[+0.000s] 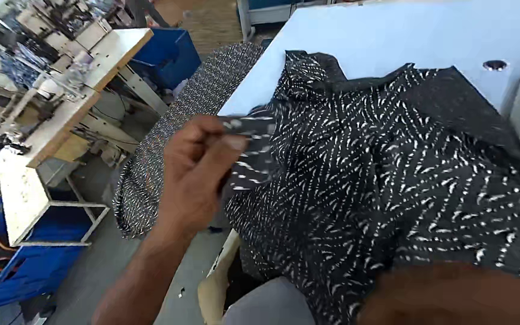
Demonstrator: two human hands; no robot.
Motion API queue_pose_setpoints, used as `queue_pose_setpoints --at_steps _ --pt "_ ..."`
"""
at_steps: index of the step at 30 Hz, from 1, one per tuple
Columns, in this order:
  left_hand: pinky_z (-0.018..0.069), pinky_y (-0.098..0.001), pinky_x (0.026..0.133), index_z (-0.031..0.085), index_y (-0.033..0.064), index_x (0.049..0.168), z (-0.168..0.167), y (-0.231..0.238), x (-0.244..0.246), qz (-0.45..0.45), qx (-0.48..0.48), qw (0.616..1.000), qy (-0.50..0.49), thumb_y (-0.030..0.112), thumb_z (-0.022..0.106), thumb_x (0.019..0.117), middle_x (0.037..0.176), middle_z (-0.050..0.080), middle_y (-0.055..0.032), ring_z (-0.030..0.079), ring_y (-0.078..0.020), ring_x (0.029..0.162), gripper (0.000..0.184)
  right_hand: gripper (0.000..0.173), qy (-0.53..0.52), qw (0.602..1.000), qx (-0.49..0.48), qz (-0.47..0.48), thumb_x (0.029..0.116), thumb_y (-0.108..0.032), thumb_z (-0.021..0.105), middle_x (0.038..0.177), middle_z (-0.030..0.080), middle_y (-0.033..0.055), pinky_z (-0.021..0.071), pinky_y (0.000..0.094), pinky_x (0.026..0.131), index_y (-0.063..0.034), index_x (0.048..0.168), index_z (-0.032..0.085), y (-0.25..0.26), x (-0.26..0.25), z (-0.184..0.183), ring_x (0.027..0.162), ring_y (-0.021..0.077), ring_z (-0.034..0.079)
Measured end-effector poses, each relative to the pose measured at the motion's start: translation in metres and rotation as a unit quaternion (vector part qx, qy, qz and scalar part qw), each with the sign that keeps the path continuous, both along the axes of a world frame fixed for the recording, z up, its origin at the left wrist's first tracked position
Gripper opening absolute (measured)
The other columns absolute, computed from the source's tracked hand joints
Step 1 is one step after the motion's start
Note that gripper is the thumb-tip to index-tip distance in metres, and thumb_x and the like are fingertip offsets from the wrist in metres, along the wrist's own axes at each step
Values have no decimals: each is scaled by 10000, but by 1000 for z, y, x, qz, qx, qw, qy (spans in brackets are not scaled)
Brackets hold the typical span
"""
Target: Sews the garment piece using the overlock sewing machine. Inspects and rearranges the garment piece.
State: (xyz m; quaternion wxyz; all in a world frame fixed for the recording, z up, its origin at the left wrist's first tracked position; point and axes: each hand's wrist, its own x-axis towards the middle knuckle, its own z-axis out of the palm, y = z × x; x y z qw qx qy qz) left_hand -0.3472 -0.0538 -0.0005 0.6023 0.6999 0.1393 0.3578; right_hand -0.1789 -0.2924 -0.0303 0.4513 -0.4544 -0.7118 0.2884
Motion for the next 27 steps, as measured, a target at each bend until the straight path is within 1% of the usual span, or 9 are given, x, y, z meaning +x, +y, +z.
queue_pose_setpoints --at_steps 3,4,6,7,8,10,12,15,27 --pt "601 -276 673 691 99 1139 -30 -22 12 -77 -105 989 71 180 574 1048 933 699 -31 675 -88 765 168 234 -60 997 38 -41 1076 -262 523 935 707 -32 558 217 709 -167 1068 737 19 0 1 840 39 663" --pt "596 -267 675 715 98 1105 -39 -27 16 -70 -95 991 68 206 595 1043 918 704 -20 670 -80 757 173 227 -56 996 66 -38 1073 -276 528 889 700 -17 546 236 664 -176 1063 731 22 -7 -6 787 58 662" --pt "590 -249 700 733 89 1052 -49 -31 21 -47 -36 998 30 206 625 1030 919 708 4 662 -64 764 161 223 -36 991 120 -48 1029 -268 555 733 644 11 435 253 525 -164 996 750 29 -23 -13 626 82 595" --pt "585 -234 711 729 87 1048 -50 -33 22 -43 -8 999 12 192 621 1033 944 705 16 655 -53 777 152 213 -49 991 109 -59 1025 -246 557 736 635 -6 429 231 539 -158 972 744 32 -20 -6 640 60 582" --pt "574 -201 698 728 92 1047 -49 -35 22 -40 13 999 4 191 617 1036 949 703 32 647 -30 770 150 212 -70 991 86 -74 1054 -247 552 812 677 -51 506 174 613 -163 996 738 37 -9 5 722 4 625" --pt "551 -151 653 726 89 1029 -47 -39 27 -36 37 998 -25 154 617 1032 898 696 56 630 11 731 127 169 -88 981 84 -153 1016 -249 616 828 695 -126 506 98 608 -166 988 761 57 14 17 723 -80 618" --pt "567 -170 707 730 62 1041 -47 -39 30 -44 31 997 -57 106 615 1025 964 707 28 650 -8 796 124 105 -51 976 75 -199 980 -228 687 783 664 -121 489 98 538 -139 967 741 70 25 20 661 -63 594" --pt "578 -193 729 735 52 1064 -50 -37 31 -38 17 996 -76 93 620 1020 978 708 14 659 -26 820 130 89 -19 970 73 -230 984 -213 674 734 605 -120 427 91 478 -130 958 689 74 26 18 601 -64 541" --pt "592 -252 784 733 29 1109 -54 -37 28 -60 -19 995 -84 81 581 1023 1023 705 -34 677 -88 901 182 55 19 971 59 -231 970 -162 667 689 598 -106 417 104 433 -116 942 671 83 32 9 547 -44 527"
